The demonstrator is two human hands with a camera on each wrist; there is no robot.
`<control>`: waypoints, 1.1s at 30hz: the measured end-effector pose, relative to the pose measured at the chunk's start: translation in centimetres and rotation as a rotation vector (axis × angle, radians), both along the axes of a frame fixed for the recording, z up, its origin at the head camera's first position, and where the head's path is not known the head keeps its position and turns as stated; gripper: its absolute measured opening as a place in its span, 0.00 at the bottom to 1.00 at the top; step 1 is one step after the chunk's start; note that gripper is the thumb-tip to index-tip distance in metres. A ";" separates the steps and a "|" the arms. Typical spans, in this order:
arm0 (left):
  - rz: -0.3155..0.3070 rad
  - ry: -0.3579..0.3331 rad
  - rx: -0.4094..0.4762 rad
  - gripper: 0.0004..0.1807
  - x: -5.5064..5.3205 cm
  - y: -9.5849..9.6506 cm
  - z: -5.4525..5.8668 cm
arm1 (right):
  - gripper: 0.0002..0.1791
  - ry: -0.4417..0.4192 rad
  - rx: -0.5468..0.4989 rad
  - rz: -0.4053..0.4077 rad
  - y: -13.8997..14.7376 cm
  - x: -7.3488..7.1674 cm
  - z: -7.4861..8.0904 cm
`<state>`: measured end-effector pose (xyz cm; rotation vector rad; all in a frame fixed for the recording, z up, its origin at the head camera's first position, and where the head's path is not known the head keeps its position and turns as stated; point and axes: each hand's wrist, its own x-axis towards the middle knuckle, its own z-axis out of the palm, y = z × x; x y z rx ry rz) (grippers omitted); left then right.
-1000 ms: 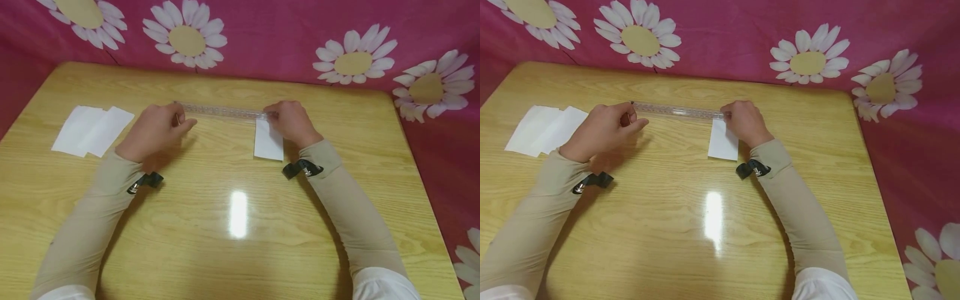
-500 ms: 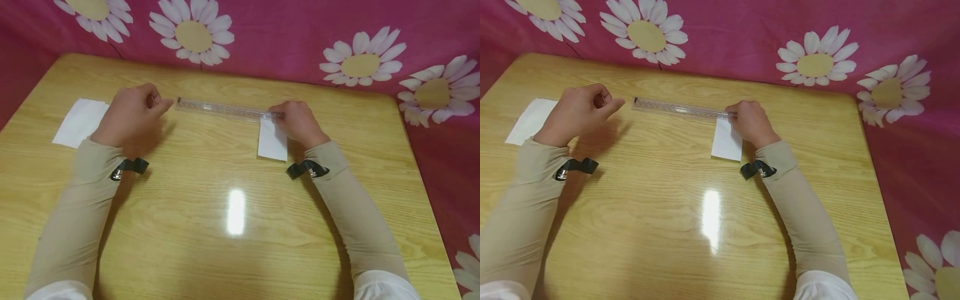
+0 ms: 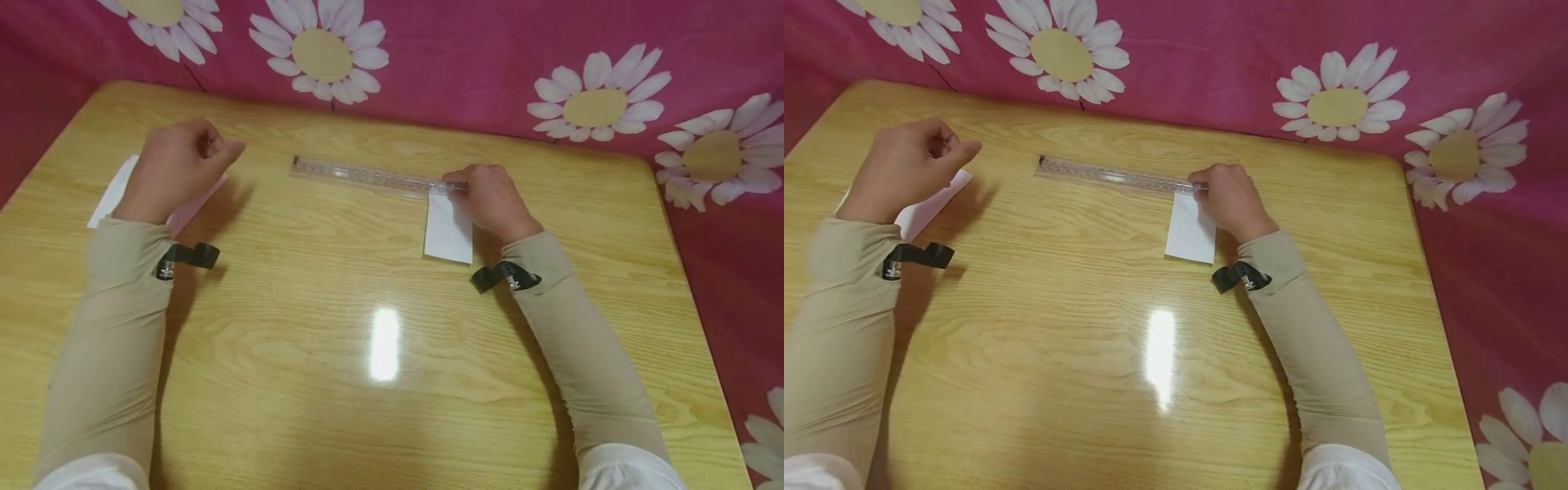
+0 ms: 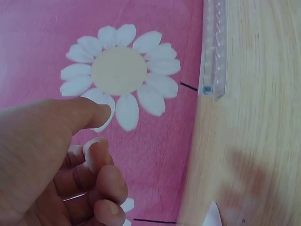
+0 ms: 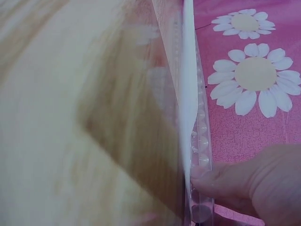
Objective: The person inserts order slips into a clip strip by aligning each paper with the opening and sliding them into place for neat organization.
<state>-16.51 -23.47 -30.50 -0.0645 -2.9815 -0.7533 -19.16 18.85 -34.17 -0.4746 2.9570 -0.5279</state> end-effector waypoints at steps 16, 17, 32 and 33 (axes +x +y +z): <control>0.048 0.012 -0.001 0.27 -0.5 -2.9 -0.4 | 0.22 -0.070 -0.031 -0.014 0.3 0.0 0.2; 0.056 0.008 -0.004 0.27 -0.5 -3.2 -0.4 | 0.22 -0.068 -0.028 -0.014 0.2 0.0 0.2; 0.137 -0.093 0.023 0.30 -0.3 -6.2 -0.3 | 0.21 -0.032 -0.037 -0.011 0.2 -0.1 0.0; 0.143 -0.095 0.017 0.30 -0.3 -6.3 -0.3 | 0.21 -0.031 -0.037 -0.011 0.2 -0.1 0.0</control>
